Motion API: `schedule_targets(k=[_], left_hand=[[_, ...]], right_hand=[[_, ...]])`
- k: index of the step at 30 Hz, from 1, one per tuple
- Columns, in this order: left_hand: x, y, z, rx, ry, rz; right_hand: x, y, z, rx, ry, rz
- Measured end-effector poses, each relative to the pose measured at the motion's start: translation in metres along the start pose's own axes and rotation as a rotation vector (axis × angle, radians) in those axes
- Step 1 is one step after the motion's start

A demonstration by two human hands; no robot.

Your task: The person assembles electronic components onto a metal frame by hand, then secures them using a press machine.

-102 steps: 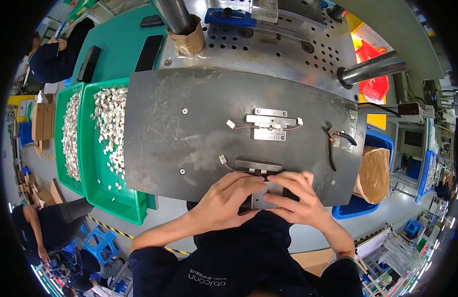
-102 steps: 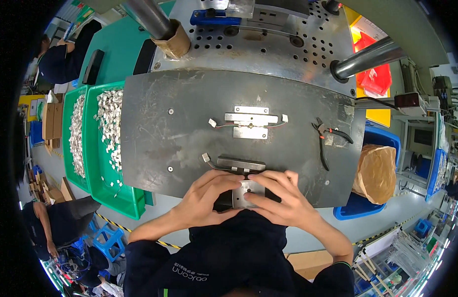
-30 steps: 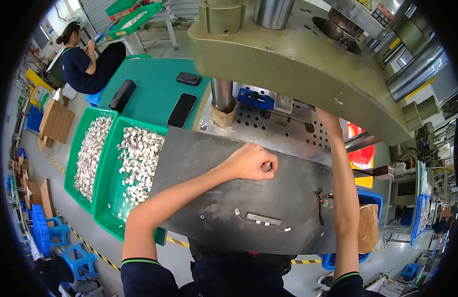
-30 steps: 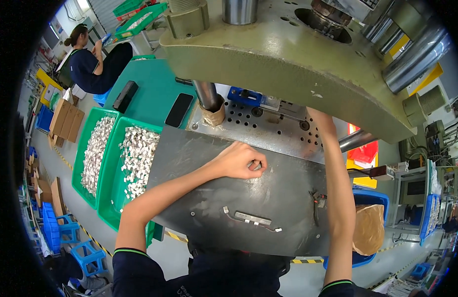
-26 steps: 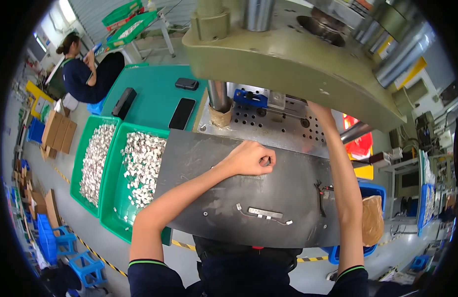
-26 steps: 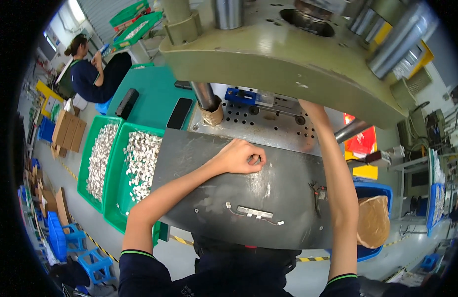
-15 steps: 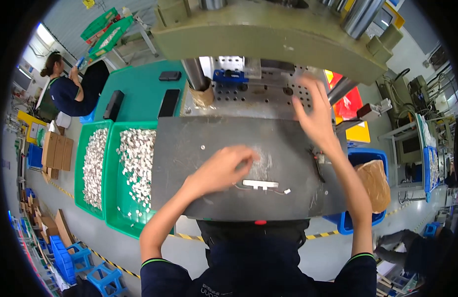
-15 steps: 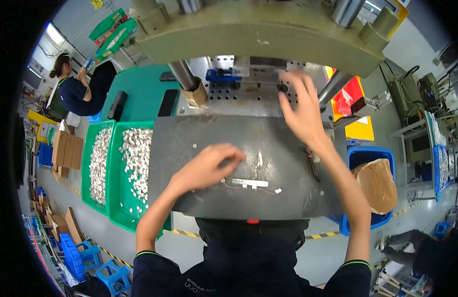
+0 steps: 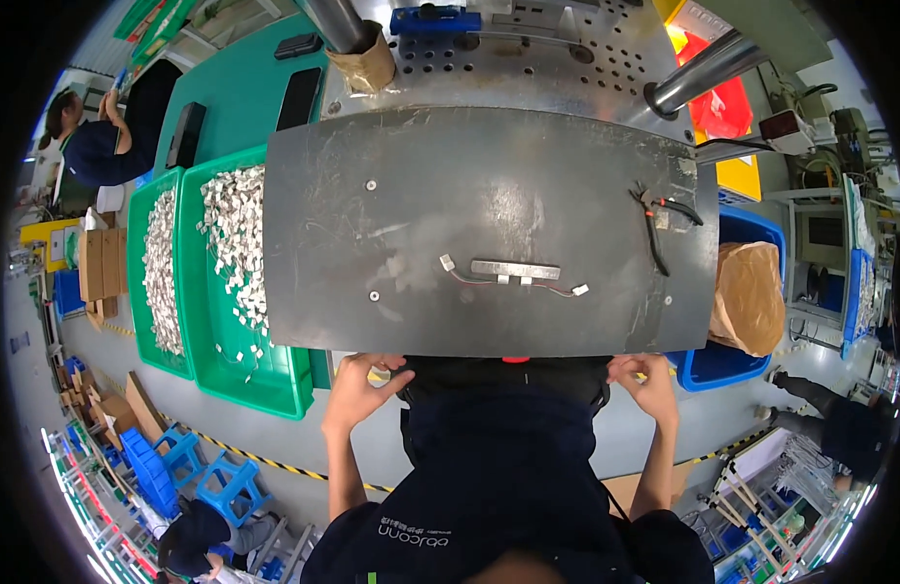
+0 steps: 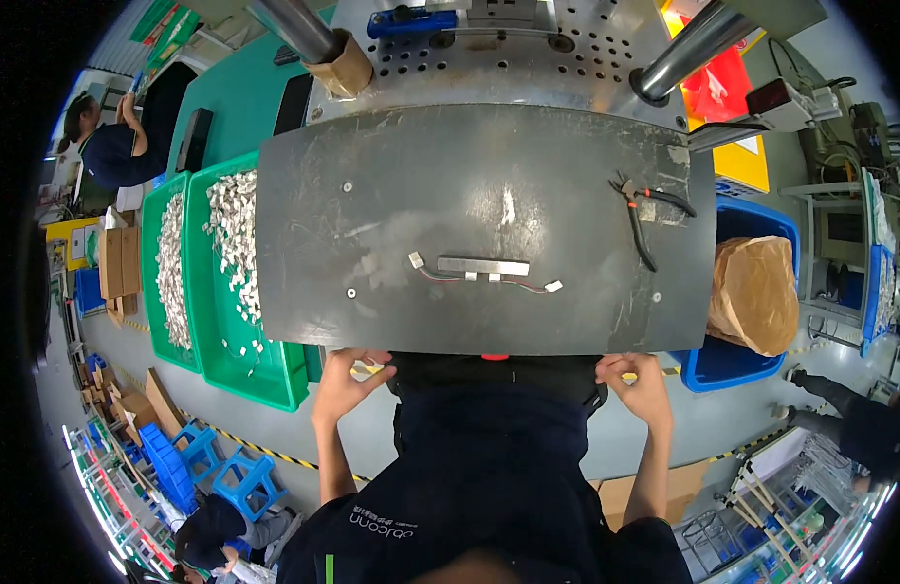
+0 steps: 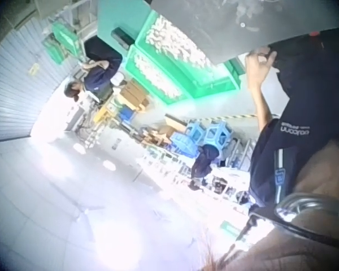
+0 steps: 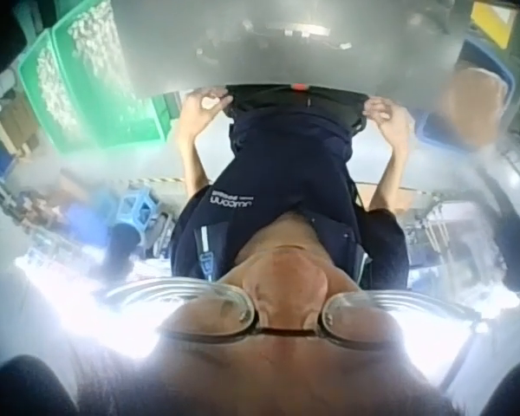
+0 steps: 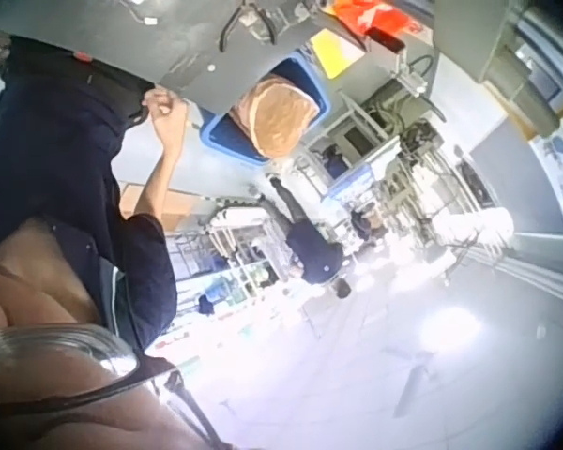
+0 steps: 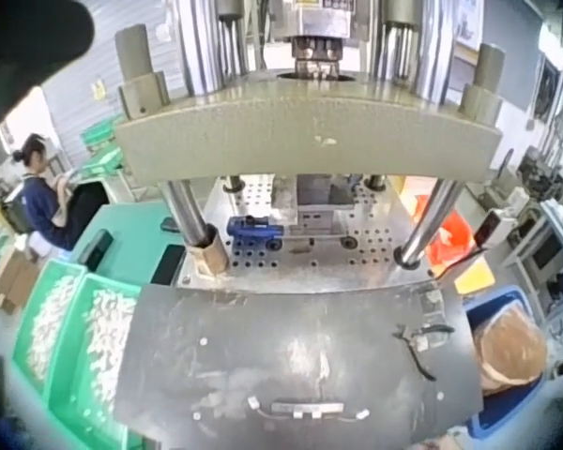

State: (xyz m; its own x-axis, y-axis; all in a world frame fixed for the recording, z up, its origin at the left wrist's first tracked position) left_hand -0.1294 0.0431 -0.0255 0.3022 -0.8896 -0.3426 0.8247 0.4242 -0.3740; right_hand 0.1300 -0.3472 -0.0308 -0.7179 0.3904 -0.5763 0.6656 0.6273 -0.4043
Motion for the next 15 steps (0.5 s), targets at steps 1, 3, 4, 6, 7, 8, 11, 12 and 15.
schedule_targets(k=[1,3,4,6,7,8,11,12,15], left_hand=[[0.004,0.0,-0.006,0.036,-0.036,0.031],[0.007,0.0,-0.025,-0.032,-0.094,0.067],[0.008,-0.001,-0.031,-0.093,-0.157,0.104],[0.008,0.0,-0.021,-0.017,-0.168,0.135],[0.009,-0.001,-0.018,-0.046,-0.148,0.154],[0.009,-0.002,-0.016,-0.072,-0.127,0.172],[0.006,-0.003,-0.013,-0.057,-0.076,0.173],[0.004,-0.001,-0.008,-0.053,-0.074,0.174],[-0.001,0.002,0.0,-0.053,0.122,0.111]], right_hand=[[0.008,-0.001,0.008,0.106,-0.006,0.067],[0.025,-0.002,0.023,0.149,0.053,0.133],[0.03,-0.002,0.03,0.19,0.105,0.207],[0.035,-0.005,0.035,0.213,0.207,0.208],[0.036,-0.004,0.036,0.224,0.308,0.223],[0.035,-0.003,0.035,0.229,0.31,0.22],[0.033,0.0,0.02,0.305,0.4,0.195],[0.033,0.0,0.018,0.309,0.375,0.19],[0.031,0.002,0.017,0.313,0.363,0.187]])
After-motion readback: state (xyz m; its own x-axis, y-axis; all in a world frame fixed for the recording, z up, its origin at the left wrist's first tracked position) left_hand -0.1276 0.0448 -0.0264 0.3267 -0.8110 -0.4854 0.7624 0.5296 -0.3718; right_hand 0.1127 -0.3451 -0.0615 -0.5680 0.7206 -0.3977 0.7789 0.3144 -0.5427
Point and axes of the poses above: each hand's wrist, its own y-axis towards the middle knuckle, its own x-axis out of the palm, z = x × y, the point moved 2 cm from there along y, towards the middle knuckle, and after that the axes turned 15 degrees about -y, right-handed, at the moved point
